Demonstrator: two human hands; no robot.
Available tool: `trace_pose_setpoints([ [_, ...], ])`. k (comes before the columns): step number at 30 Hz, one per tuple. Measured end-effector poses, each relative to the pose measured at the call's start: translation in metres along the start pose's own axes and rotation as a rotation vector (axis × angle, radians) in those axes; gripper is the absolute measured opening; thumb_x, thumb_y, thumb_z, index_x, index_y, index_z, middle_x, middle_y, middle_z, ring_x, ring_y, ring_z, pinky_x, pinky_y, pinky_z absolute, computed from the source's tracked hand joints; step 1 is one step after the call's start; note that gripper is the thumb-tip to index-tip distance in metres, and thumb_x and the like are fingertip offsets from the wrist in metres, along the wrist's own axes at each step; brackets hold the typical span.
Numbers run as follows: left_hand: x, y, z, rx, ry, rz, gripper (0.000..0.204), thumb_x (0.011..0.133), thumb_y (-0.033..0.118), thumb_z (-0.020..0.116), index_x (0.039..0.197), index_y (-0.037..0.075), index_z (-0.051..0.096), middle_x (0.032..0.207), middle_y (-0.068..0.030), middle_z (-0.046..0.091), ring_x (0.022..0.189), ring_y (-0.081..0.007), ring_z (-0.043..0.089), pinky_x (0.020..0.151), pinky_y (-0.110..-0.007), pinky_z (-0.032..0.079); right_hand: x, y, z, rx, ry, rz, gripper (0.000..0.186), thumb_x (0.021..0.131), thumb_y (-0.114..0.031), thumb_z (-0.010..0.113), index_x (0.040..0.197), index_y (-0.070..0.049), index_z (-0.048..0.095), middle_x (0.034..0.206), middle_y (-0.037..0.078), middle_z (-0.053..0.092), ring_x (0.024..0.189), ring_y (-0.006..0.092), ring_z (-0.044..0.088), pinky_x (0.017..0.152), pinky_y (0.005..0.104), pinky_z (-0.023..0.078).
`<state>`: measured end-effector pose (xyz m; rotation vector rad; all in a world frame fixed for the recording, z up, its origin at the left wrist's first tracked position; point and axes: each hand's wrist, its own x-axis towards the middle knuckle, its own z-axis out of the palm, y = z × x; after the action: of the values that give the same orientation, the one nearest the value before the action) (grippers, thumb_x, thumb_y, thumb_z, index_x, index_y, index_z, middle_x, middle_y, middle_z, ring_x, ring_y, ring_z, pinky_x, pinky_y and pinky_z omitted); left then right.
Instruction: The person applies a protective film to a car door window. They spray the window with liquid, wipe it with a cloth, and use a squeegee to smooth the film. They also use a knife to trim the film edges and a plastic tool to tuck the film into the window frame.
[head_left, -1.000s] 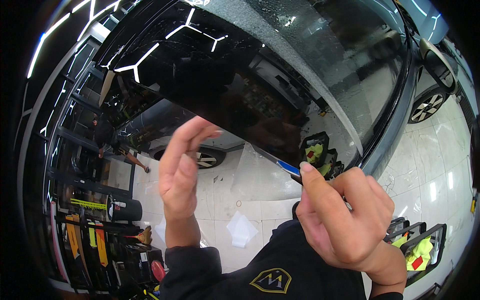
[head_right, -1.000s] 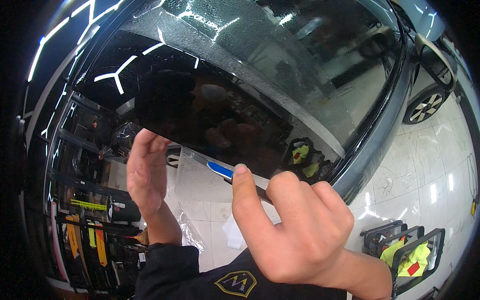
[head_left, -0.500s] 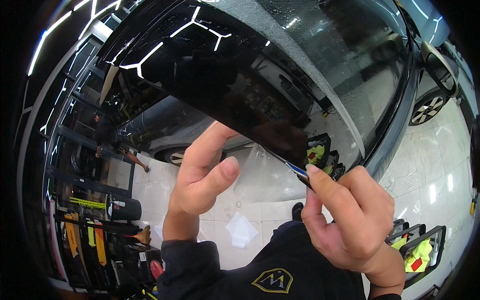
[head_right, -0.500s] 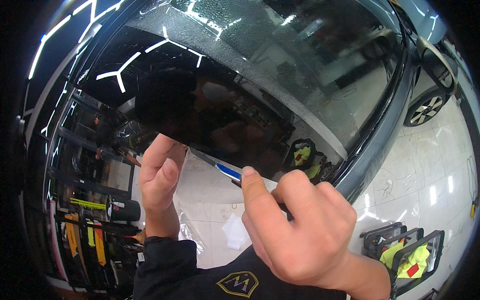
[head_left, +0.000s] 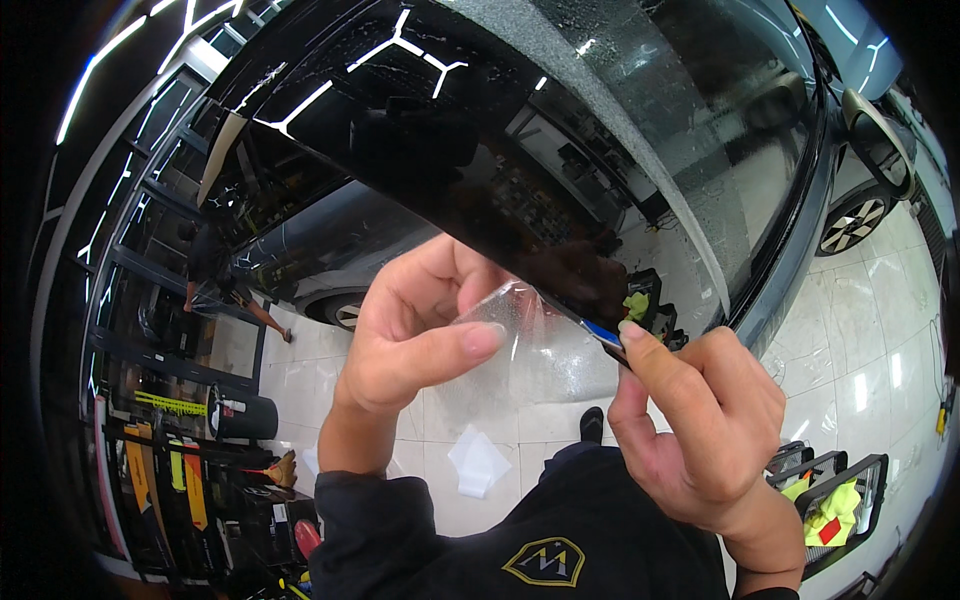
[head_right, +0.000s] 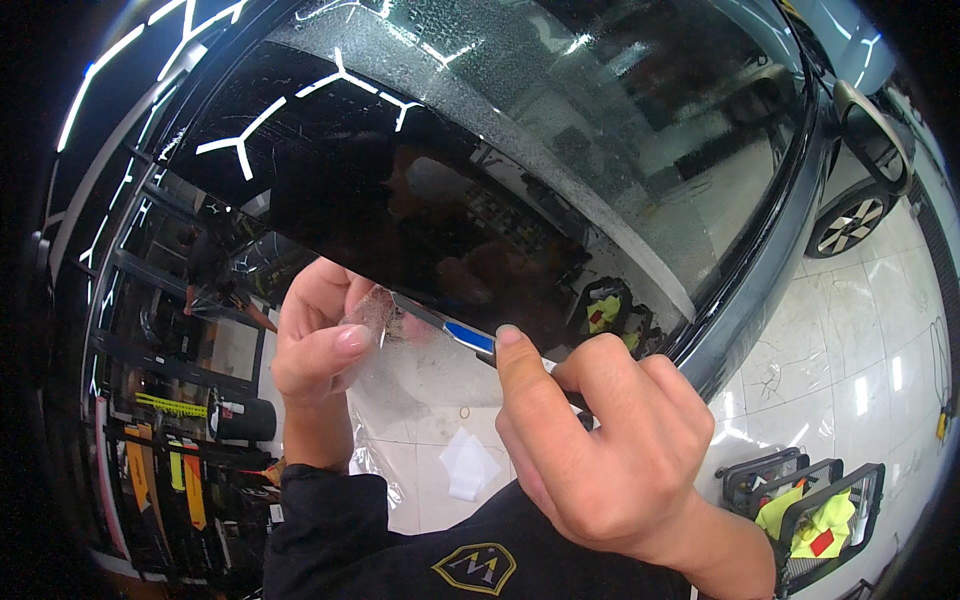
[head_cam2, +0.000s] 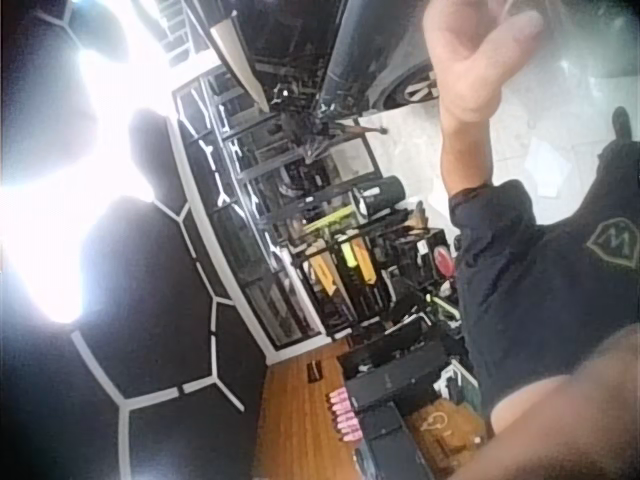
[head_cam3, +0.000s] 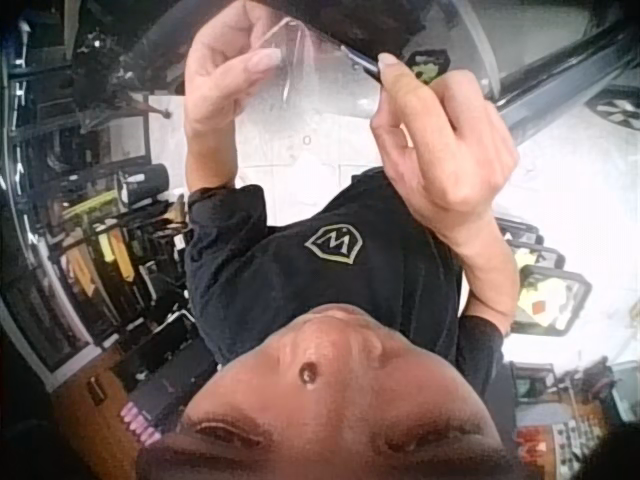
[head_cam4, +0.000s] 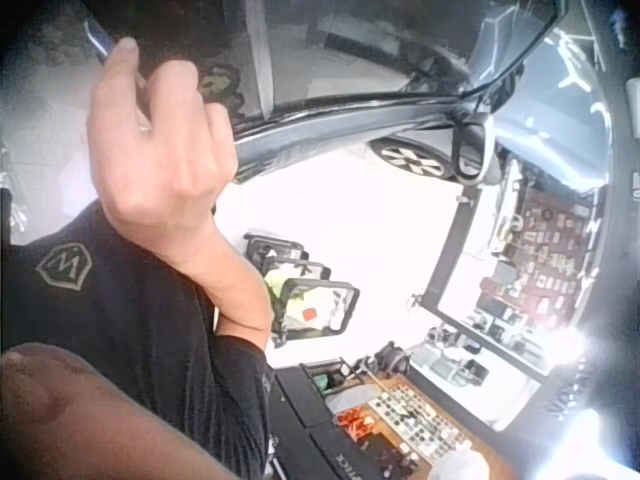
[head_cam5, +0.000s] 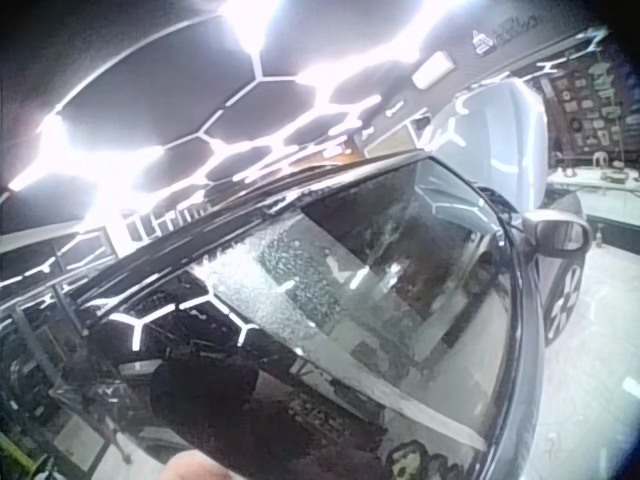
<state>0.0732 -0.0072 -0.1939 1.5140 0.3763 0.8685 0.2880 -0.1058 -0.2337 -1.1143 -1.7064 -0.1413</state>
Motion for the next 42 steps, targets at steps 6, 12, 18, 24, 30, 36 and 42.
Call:
trace_pose_setpoints([
  [6,0.001,0.013,0.007,0.179,0.146,-0.038,0.02,0.083,0.015,0.071,0.095,0.001,0.062,0.089,-0.0116,0.069,0.079,-0.0141,0.065,0.083,-0.03,0.05,-0.001,0.001,0.002,-0.014,0.015,-0.001,0.044,0.061,0.01,0.075,0.104,0.001,0.071,0.063,0.006,0.047,0.05,0.0184,0.046,0.046,0.0287,0.035],
  [12,0.0,0.009,-0.014,0.39,0.156,0.08,0.015,0.087,0.018,0.07,0.086,0.004,0.066,0.075,-0.0072,0.068,0.07,-0.0113,0.064,0.071,-0.026,0.05,-0.002,0.002,0.005,-0.02,0.034,-0.013,0.045,0.06,0.01,0.075,0.104,0.001,0.071,0.063,0.005,0.047,0.05,0.018,0.046,0.046,0.0283,0.034],
  [18,-0.001,0.005,-0.021,0.416,0.148,0.092,0.018,0.091,0.02,0.067,0.082,0.005,0.064,0.073,-0.0058,0.067,0.067,-0.0113,0.062,0.066,-0.026,0.049,-0.003,0.002,0.007,-0.008,0.044,-0.004,0.046,0.059,0.011,0.074,0.104,0.001,0.071,0.063,0.006,0.048,0.051,0.018,0.046,0.046,0.0284,0.034],
  [24,-0.004,-0.008,-0.024,0.301,0.146,0.115,0.021,0.093,0.021,0.066,0.082,0.004,0.063,0.072,-0.0071,0.064,0.065,-0.0129,0.061,0.064,-0.027,0.048,-0.002,0.004,0.008,-0.01,0.036,0.0,0.046,0.059,0.011,0.074,0.104,0.0,0.071,0.063,0.006,0.049,0.051,0.0181,0.047,0.046,0.0284,0.035],
  [30,-0.003,-0.014,-0.026,0.284,0.148,0.13,0.021,0.096,0.021,0.063,0.083,0.004,0.062,0.073,-0.0075,0.064,0.065,-0.0143,0.061,0.063,-0.028,0.048,-0.004,0.005,0.008,-0.033,0.034,-0.007,0.046,0.06,0.01,0.074,0.105,0.001,0.071,0.063,0.005,0.05,0.051,0.0183,0.048,0.046,0.0284,0.035],
  [36,-0.005,-0.023,-0.032,0.297,0.113,0.156,0.025,0.097,0.025,0.061,0.081,0.005,0.061,0.071,-0.0072,0.063,0.062,-0.0142,0.058,0.062,-0.027,0.046,-0.007,0.006,0.009,-0.028,0.04,-0.01,0.045,0.06,0.01,0.075,0.104,0.002,0.071,0.063,0.006,0.051,0.051,0.018,0.048,0.047,0.0279,0.037],
  [42,-0.009,-0.029,-0.031,0.243,0.128,0.121,0.028,0.099,0.027,0.059,0.08,0.007,0.06,0.069,-0.0061,0.06,0.061,-0.0129,0.054,0.06,-0.028,0.042,-0.012,0.011,0.014,-0.049,0.068,-0.032,0.041,0.061,0.003,0.074,0.102,0.003,0.072,0.065,0.004,0.05,0.054,0.0151,0.049,0.047,0.027,0.033],
])
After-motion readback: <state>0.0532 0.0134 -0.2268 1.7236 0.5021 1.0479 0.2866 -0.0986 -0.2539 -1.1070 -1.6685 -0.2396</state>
